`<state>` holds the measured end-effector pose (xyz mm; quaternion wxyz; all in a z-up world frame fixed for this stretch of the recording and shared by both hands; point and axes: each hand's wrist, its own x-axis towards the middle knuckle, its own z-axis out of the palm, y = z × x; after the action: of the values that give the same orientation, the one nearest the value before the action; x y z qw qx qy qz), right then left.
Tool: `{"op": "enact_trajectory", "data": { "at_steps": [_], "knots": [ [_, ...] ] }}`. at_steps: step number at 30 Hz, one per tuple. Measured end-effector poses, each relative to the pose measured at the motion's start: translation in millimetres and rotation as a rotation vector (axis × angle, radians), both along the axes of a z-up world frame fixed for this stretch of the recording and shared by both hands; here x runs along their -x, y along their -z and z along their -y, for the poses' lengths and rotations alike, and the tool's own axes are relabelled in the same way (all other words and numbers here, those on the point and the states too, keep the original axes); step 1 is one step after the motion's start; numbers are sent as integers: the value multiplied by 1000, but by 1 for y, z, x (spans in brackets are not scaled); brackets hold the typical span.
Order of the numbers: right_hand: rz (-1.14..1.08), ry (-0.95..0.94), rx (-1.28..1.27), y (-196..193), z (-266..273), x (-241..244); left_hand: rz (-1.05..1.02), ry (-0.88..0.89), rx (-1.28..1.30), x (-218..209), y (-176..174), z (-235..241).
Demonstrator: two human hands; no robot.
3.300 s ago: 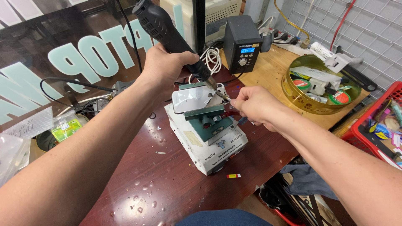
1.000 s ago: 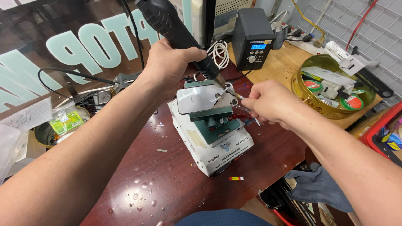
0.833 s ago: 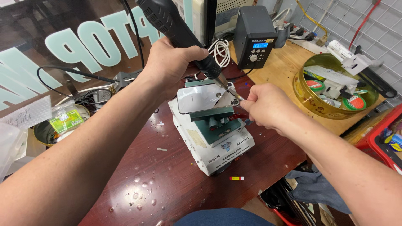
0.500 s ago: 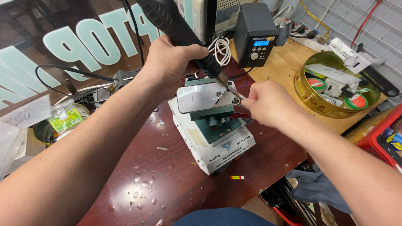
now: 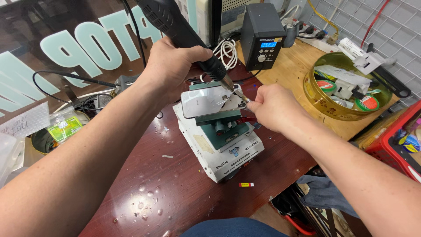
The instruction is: The person uses a hot air gun and a metal tool to heat and scrape the back of a smartphone secured in a clamp. The person repeatedly applies heat and scrapes the same area, likely to remove adhesive or a component.
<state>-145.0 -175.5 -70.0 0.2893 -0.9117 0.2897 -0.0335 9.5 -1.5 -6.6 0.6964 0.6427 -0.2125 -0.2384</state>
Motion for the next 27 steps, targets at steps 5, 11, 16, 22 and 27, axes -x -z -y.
{"op": "enact_trajectory", "data": {
  "at_steps": [5, 11, 16, 22, 27],
  "knots": [
    [17, 160, -535, 4, 2, 3, 6, -13, 39, -3, 4, 2],
    [-44, 219, -723, -1, 10, 2, -4, -29, 64, -3, 3, 3],
    [-28, 178, -738, 10, 19, 6, -37, -39, 58, 1, -3, -2],
    [133, 331, -1298, 21, 38, 14, 9, -13, 95, -2, -14, -43],
    [93, 242, -536, 17, 25, 17, -72, -41, 22, 1, -20, -97]
  ]
}}
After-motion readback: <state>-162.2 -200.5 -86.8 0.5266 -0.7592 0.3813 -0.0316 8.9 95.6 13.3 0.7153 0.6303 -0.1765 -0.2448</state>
